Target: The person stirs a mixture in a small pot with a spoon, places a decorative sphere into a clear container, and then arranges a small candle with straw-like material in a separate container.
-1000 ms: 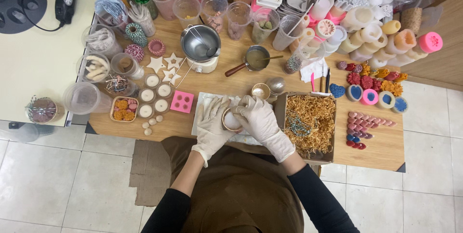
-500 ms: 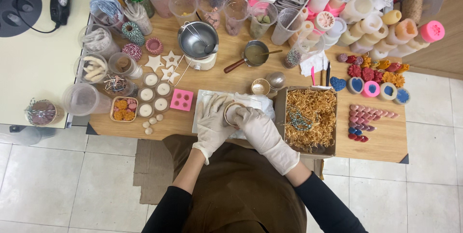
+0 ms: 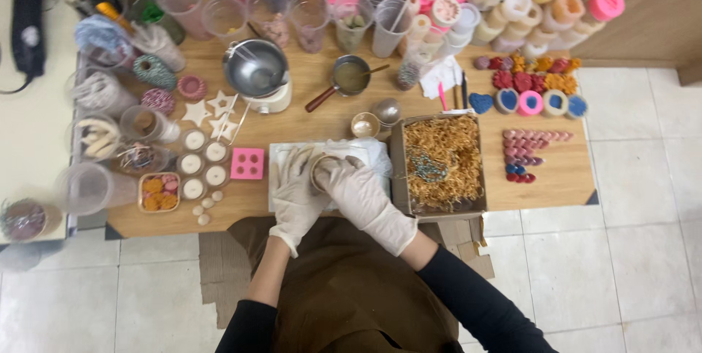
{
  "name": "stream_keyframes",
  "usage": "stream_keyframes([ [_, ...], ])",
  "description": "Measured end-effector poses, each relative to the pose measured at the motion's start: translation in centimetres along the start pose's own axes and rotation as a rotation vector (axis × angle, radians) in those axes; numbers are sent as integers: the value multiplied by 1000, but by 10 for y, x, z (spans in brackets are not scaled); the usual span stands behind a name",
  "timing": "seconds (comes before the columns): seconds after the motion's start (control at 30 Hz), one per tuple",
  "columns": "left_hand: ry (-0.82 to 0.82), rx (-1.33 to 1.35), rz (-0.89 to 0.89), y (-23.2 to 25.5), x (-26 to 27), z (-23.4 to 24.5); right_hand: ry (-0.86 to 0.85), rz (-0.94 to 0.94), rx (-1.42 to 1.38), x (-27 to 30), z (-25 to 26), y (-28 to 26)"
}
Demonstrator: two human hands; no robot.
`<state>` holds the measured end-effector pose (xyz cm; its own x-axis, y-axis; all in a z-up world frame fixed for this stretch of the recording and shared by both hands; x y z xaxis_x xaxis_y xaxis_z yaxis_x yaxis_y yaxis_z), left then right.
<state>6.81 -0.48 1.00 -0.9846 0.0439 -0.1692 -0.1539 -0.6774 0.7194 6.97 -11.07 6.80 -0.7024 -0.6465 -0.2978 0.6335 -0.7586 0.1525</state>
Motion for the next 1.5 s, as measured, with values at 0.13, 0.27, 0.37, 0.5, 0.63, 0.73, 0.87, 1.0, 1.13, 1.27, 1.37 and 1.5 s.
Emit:
stream_keyframes([
  [0.13, -35, -42, -36, 1, -1, 1, -68, -35, -194, 3, 10, -1],
  [0.27, -68, 66, 30, 3, 0, 8, 31, -224, -468, 27, 40, 46],
  [0.37, -87, 43, 43, 3, -2, 6, 166, -518, -314, 71, 61, 118],
  [0.5, -86, 74, -3, 0, 0, 11, 42, -880, -290, 132, 67, 205],
  [0.63, -92, 175, 30, 0, 0, 23, -164, -761, -284, 140, 53, 199],
  [0.73, -55, -60, 41, 3, 3, 38, -439, -601, -145, 124, 14, 167],
  [0.87, 34, -176, -2, 12, 17, 66, -338, -631, -64, 115, -16, 158],
  [1.0, 179, -218, 14, 21, 26, 100, -217, -771, -212, 130, -16, 173],
  [1.13, 284, -144, -110, 42, 25, 116, 71, -1133, -788, 171, 14, 202],
  [1.27, 340, -41, -138, 68, 23, 120, 440, -1103, -1287, 184, 33, 221],
  [1.37, 306, 15, -178, 84, 20, 112, 400, -1158, -1258, 194, 50, 222],
  [1.5, 248, 42, -218, 100, 22, 94, 490, -1145, -1314, 185, 71, 217],
])
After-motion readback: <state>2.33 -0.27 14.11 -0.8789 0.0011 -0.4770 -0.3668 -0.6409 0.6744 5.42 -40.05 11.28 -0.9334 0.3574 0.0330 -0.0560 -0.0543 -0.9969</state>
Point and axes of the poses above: each hand's wrist, its own x-axis away from the middle knuckle, its own z-axis out of the back of the hand, y = z × x, the point moved 7 cm from there along -x, towards the middle knuckle, and after that the axes turned 12 degrees about x, right-handed, at the moved point
